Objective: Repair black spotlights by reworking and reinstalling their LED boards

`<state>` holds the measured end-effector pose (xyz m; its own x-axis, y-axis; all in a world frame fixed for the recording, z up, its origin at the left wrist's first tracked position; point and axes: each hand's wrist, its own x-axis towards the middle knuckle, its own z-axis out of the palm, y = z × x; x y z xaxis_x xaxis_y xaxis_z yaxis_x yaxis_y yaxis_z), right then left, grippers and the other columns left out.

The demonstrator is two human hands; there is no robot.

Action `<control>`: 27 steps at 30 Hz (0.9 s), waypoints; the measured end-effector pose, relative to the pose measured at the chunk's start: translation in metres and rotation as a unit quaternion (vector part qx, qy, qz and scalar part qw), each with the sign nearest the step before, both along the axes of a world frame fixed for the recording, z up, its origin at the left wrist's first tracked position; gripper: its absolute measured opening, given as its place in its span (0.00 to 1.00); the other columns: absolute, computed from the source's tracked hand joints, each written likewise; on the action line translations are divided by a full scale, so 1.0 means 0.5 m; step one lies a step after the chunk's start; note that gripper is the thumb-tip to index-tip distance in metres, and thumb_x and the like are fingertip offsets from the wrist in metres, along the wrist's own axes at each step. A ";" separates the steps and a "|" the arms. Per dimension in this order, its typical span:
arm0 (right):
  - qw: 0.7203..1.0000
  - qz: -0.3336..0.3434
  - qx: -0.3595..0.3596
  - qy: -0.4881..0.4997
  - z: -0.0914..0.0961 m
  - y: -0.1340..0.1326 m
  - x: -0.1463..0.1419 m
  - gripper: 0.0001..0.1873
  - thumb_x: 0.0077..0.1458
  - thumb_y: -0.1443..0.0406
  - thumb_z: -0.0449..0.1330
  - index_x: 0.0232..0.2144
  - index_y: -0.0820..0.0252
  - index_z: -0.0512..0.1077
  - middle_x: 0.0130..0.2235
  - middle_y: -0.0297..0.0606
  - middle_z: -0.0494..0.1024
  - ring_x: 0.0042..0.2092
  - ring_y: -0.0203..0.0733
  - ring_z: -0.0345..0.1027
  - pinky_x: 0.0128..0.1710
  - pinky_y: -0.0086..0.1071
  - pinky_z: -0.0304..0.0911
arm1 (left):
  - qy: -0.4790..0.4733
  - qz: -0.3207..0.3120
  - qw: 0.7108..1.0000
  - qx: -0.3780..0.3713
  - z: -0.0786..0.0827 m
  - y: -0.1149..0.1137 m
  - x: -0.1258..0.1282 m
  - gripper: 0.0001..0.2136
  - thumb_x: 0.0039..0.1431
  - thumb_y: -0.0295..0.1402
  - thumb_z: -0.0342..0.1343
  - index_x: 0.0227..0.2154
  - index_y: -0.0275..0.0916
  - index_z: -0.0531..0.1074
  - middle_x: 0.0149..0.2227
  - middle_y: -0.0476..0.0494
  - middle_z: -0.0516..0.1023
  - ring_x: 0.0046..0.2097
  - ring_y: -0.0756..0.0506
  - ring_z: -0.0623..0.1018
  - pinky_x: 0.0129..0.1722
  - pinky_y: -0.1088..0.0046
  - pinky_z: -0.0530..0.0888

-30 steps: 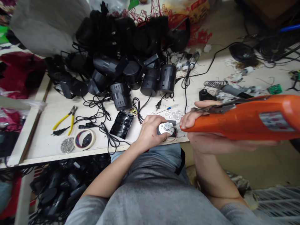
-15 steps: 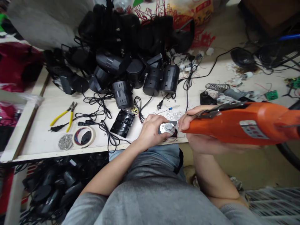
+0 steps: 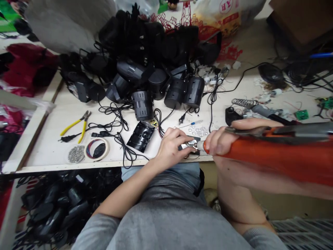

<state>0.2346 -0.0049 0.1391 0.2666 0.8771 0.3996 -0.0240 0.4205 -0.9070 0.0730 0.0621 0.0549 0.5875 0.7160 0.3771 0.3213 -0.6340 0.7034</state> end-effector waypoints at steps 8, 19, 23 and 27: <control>0.999 0.018 0.015 0.024 -0.062 0.061 -0.032 0.46 0.48 0.25 0.40 0.44 0.49 0.74 0.23 0.37 0.70 0.23 0.48 0.66 0.25 0.45 0.64 | 0.021 0.028 0.997 -0.071 -0.031 -0.001 0.000 0.16 0.54 0.34 0.71 0.45 0.40 0.78 0.44 0.44 0.79 0.47 0.42 0.76 0.50 0.62 0.73; 0.996 0.062 0.019 0.057 -0.077 0.072 -0.040 0.46 0.50 0.26 0.42 0.44 0.51 0.77 0.26 0.38 0.71 0.24 0.47 0.65 0.23 0.42 0.62 | 0.046 0.025 0.996 -0.077 -0.029 0.003 0.008 0.10 0.54 0.31 0.70 0.40 0.41 0.80 0.44 0.45 0.78 0.47 0.42 0.73 0.50 0.62 0.72; 0.996 0.078 0.004 0.043 -0.077 0.077 -0.041 0.45 0.50 0.26 0.39 0.42 0.49 0.75 0.25 0.37 0.70 0.23 0.46 0.63 0.23 0.42 0.61 | 0.062 0.022 0.994 -0.092 -0.030 0.003 0.009 0.09 0.55 0.31 0.69 0.39 0.42 0.80 0.44 0.45 0.78 0.47 0.42 0.73 0.51 0.61 0.72; 0.998 0.037 -0.035 0.037 -0.068 0.081 -0.042 0.46 0.48 0.25 0.36 0.38 0.49 0.72 0.25 0.37 0.69 0.23 0.46 0.63 0.24 0.42 0.61 | 0.048 0.016 0.996 -0.080 -0.034 0.006 0.005 0.10 0.54 0.32 0.70 0.40 0.41 0.80 0.44 0.44 0.78 0.47 0.41 0.74 0.50 0.61 0.73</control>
<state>0.2134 0.0357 0.1051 0.2258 0.9207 0.3182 -0.1205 0.3505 -0.9288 0.0757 0.0649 0.0378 0.5904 0.7818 0.2006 0.4098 -0.5045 0.7600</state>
